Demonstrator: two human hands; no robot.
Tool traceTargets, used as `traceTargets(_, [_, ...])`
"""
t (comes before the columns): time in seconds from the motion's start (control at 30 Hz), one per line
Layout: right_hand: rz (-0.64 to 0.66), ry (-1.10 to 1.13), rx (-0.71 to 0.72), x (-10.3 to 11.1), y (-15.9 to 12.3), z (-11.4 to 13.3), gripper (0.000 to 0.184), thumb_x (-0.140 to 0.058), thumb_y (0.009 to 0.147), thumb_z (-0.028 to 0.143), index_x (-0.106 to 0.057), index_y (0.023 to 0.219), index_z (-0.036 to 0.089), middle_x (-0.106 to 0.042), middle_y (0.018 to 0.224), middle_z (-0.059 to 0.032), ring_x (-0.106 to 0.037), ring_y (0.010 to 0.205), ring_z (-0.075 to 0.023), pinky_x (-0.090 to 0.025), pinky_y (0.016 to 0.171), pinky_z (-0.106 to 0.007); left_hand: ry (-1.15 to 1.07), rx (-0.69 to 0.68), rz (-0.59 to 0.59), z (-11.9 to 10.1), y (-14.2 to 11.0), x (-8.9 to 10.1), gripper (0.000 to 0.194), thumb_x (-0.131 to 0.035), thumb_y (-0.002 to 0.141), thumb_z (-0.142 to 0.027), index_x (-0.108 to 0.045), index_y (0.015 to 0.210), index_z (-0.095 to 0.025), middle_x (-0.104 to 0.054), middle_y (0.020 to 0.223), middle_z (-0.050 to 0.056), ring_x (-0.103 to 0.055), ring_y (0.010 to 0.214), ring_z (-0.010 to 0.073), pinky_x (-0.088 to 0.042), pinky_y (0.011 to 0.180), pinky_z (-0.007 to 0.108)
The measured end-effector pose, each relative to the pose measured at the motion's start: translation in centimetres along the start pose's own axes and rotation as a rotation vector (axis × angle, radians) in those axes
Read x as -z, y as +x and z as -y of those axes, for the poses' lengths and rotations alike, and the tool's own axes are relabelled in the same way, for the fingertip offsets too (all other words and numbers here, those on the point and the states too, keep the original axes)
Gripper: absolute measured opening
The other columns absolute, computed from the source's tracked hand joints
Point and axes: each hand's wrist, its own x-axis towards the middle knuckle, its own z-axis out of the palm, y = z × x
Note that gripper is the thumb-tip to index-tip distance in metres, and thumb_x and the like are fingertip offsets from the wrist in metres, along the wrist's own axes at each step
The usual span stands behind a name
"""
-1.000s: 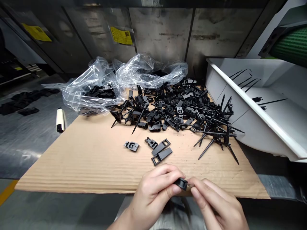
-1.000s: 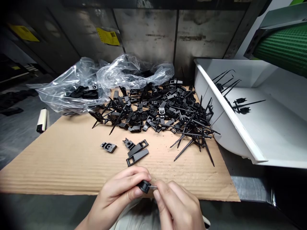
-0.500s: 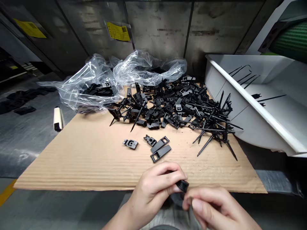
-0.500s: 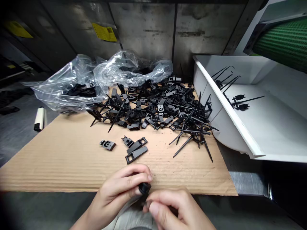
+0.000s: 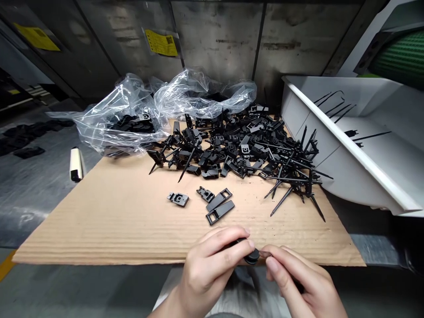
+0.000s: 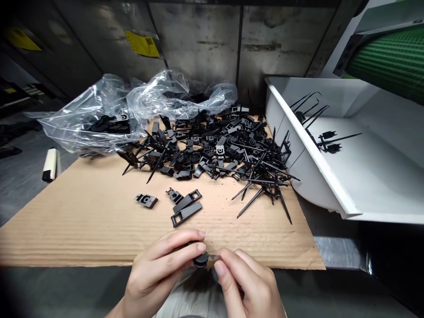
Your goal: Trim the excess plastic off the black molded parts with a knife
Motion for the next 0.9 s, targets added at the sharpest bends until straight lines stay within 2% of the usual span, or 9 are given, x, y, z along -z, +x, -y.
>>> traceTargets(0.17, [0.064,-0.054,-0.012,0.3,0.2,0.1,0.019,-0.049,0.085,0.019,-0.063,0.091,0.029,-0.062,0.066,0.0065,-0.060,0.058,-0.0059,-0.045,0.055,-0.010,0.020,-0.039,-0.001,0.0,0.1,0.0,0.020,-0.048,0.088,-0.011,-0.065,0.100,-0.013,-0.065,0.099,0.011,-0.060,0.093,0.0169,-0.047,0.083,0.024])
traceTargets(0.33, [0.170,-0.202,0.018,1.7,0.7,0.7,0.019,-0.051,0.083,0.028,-0.069,0.089,0.026,-0.072,0.083,0.0006,-0.067,0.072,-0.0115,-0.050,0.060,-0.011,-0.029,-0.052,0.044,-0.1,0.4,0.2,0.021,-0.046,0.089,-0.010,-0.064,0.101,-0.011,-0.066,0.097,0.011,-0.061,0.092,0.0172,-0.048,0.082,0.024])
traceTargets(0.43, [0.260,-0.152,-0.138,2.4,1.2,1.3,0.029,-0.044,0.085,0.038,-0.071,0.089,0.028,-0.072,0.077,0.0002,-0.064,0.059,-0.0101,-0.050,0.056,-0.013,-0.064,-0.052,0.053,-0.1,0.5,0.3,0.022,-0.045,0.090,-0.009,-0.063,0.101,-0.012,-0.066,0.096,0.011,-0.061,0.091,0.0172,-0.048,0.080,0.024])
traceTargets(0.53, [0.483,-0.083,-0.355,2.8,1.8,1.5,0.037,-0.043,0.083,0.049,-0.071,0.081,0.024,-0.063,0.059,-0.0001,-0.057,0.053,-0.0107,-0.047,0.051,-0.016,-0.071,-0.046,0.061,-0.2,0.6,0.3,0.022,-0.045,0.090,-0.011,-0.063,0.102,-0.013,-0.066,0.096,0.011,-0.062,0.089,0.0169,-0.049,0.078,0.024])
traceTargets(0.6, [0.688,0.051,-0.386,2.9,2.1,1.3,0.044,-0.044,0.080,0.055,-0.070,0.075,0.020,-0.054,0.055,0.0001,-0.051,0.051,-0.0102,-0.043,0.048,-0.017,-0.069,-0.027,0.064,-0.1,0.6,0.2,0.021,-0.047,0.089,-0.011,-0.063,0.103,-0.014,-0.066,0.097,0.011,-0.062,0.090,0.0168,-0.049,0.078,0.023])
traceTargets(0.67, [0.781,0.219,-0.417,2.9,2.3,0.9,0.046,-0.044,0.080,0.057,-0.068,0.077,0.018,-0.049,0.056,0.0012,-0.043,0.049,-0.0074,-0.037,0.045,-0.016,-0.073,0.003,0.064,0.0,0.5,0.1,0.021,-0.049,0.088,-0.011,-0.062,0.104,-0.014,-0.065,0.101,0.011,-0.061,0.092,0.0171,-0.048,0.080,0.023])
traceTargets(0.8, [0.675,0.346,-0.559,2.7,1.7,0.4,0.035,-0.045,0.084,0.048,-0.065,0.085,0.018,-0.048,0.055,0.0036,-0.039,0.048,-0.0047,-0.034,0.046,-0.014,-0.125,0.042,0.051,0.0,0.1,0.1,0.021,-0.050,0.088,-0.013,-0.060,0.107,-0.014,-0.063,0.105,0.010,-0.060,0.095,0.0172,-0.046,0.083,0.021])
traceTargets(0.83, [0.619,0.323,-0.520,2.6,1.4,0.4,0.031,-0.047,0.085,0.045,-0.065,0.084,0.019,-0.050,0.054,0.0035,-0.042,0.048,-0.0049,-0.036,0.046,-0.013,-0.139,0.062,0.054,0.0,0.2,0.1,0.021,-0.049,0.089,-0.015,-0.059,0.107,-0.014,-0.064,0.101,0.010,-0.061,0.092,0.0171,-0.046,0.081,0.021])
traceTargets(0.9, [0.415,0.206,-0.320,2.2,0.9,0.2,0.021,-0.049,0.085,0.035,-0.065,0.083,0.022,-0.058,0.059,0.0024,-0.052,0.052,-0.0067,-0.042,0.050,-0.014,-0.152,0.126,0.076,-0.3,0.4,0.3,0.021,-0.045,0.091,-0.021,-0.059,0.105,-0.014,-0.065,0.088,0.008,-0.062,0.080,0.0163,-0.048,0.072,0.021])
